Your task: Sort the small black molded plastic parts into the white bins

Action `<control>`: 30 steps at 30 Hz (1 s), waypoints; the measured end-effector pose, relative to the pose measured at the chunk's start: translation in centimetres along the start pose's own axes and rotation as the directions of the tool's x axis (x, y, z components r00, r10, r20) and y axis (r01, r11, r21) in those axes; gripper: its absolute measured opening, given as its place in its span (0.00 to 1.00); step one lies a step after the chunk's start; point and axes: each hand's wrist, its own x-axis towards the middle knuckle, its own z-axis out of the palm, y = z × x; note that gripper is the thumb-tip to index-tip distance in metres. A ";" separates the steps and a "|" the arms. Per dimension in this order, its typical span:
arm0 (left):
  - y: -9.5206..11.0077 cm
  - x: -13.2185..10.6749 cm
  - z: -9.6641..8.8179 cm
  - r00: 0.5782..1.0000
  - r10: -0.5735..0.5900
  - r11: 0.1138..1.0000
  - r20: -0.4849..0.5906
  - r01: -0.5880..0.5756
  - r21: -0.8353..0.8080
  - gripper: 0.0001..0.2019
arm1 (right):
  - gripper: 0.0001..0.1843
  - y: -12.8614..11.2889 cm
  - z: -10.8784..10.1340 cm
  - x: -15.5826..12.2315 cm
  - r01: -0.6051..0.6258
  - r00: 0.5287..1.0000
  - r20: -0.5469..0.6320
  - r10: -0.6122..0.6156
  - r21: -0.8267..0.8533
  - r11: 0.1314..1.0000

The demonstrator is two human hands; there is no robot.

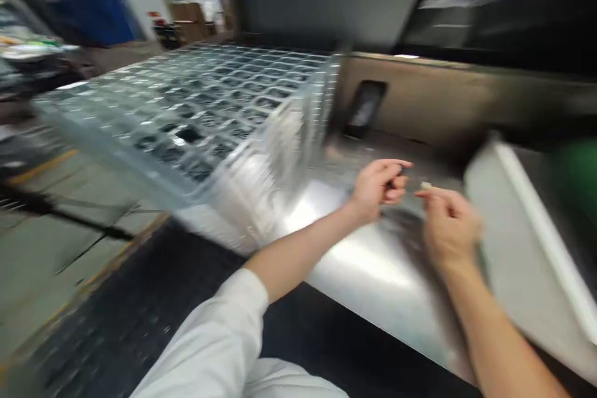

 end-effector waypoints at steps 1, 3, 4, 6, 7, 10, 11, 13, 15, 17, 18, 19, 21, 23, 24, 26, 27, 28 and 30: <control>0.0 0.1 -0.2 1.000 0.018 1.000 0.003 -0.018 -0.008 0.05 | 0.25 0.3 -1.4 0.2 0.022 1.000 -0.020 -0.022 -0.004 1.000; -0.2 0.4 -0.5 0.999 0.047 0.999 0.000 -0.047 -0.010 0.08 | 0.26 0.2 -2.8 0.4 0.064 0.998 -0.030 -0.063 0.028 0.998; -0.3 0.4 -0.5 0.998 0.059 0.998 0.009 -0.059 -0.005 0.08 | 0.26 0.0 -2.9 0.4 0.074 0.997 -0.034 -0.073 0.025 0.997; -0.5 0.3 -0.5 0.996 0.085 0.996 0.037 -0.085 0.007 0.09 | 0.26 -0.4 -2.7 0.4 0.091 0.995 -0.029 -0.091 0.005 0.996; -0.6 0.2 -0.5 0.994 0.097 0.995 0.052 -0.097 0.013 0.09 | 0.26 -0.7 -2.6 0.4 0.102 0.994 -0.024 -0.102 -0.008 0.995; -0.7 -0.1 -0.3 0.990 0.119 0.992 0.075 -0.121 0.031 0.11 | 0.28 -1.3 -2.6 0.2 0.135 0.991 -0.017 -0.136 -0.042 0.990; -0.7 -0.2 -0.3 0.990 0.123 0.992 0.076 -0.125 0.034 0.11 | 0.28 -1.4 -2.6 0.1 0.145 0.989 -0.020 -0.146 -0.048 0.988; -0.7 -0.2 -0.2 0.990 0.124 0.991 0.066 -0.127 0.037 0.11 | 0.28 -1.5 -2.8 0.1 0.160 0.987 -0.025 -0.161 -0.055 0.986; -0.6 -0.2 -0.2 0.992 0.116 0.992 0.046 -0.118 0.042 0.11 | 0.28 -1.5 -2.9 0.1 0.163 0.986 -0.016 -0.164 -0.062 0.985; -0.6 -0.2 -0.1 0.994 0.102 0.993 0.032 -0.104 0.050 0.11 | 0.29 -1.5 -2.9 0.1 0.158 0.987 -0.005 -0.158 -0.071 0.985; -0.6 -0.2 -0.1 0.995 0.097 0.994 0.033 -0.099 0.054 0.11 | 0.29 -1.5 -2.9 0.1 0.156 0.988 -0.006 -0.156 -0.073 0.985; -0.6 -0.3 -0.1 0.995 0.095 0.994 0.036 -0.097 0.058 0.11 | 0.29 -1.5 -2.8 0.1 0.155 0.988 -0.010 -0.156 -0.072 0.985; -0.7 -0.2 -0.2 0.994 0.097 0.993 0.043 -0.100 0.064 0.12 | 0.28 -1.5 -2.8 0.1 0.159 0.987 -0.019 -0.161 -0.065 0.985; -0.8 -0.2 -0.3 0.993 0.106 0.992 0.049 -0.109 0.067 0.12 | 0.28 -1.6 -2.8 0.1 0.171 0.985 -0.016 -0.172 -0.056 0.984; -0.8 -0.2 -0.3 0.992 0.111 0.991 0.054 -0.115 0.066 0.12 | 0.28 -1.6 -2.8 0.0 0.179 0.984 -0.013 -0.180 -0.052 0.982; -0.8 -0.2 -0.4 0.991 0.117 0.990 0.067 -0.121 0.065 0.12 | 0.28 -1.6 -2.8 0.0 0.185 0.982 -0.016 -0.186 -0.051 0.981; -0.8 -0.2 -0.4 0.991 0.118 0.990 0.070 -0.123 0.066 0.12 | 0.28 -1.6 -2.9 -0.1 0.181 0.983 -0.019 -0.182 -0.055 0.982; -0.8 -0.2 -0.5 0.990 0.119 0.990 0.069 -0.124 0.068 0.12 | 0.29 -1.6 -2.9 -0.1 0.175 0.984 -0.023 -0.176 -0.062 0.983; -0.8 -0.2 -0.5 0.991 0.119 0.990 0.061 -0.123 0.075 0.11 | 0.29 -1.6 -2.9 -0.1 0.165 0.986 -0.026 -0.167 -0.079 0.983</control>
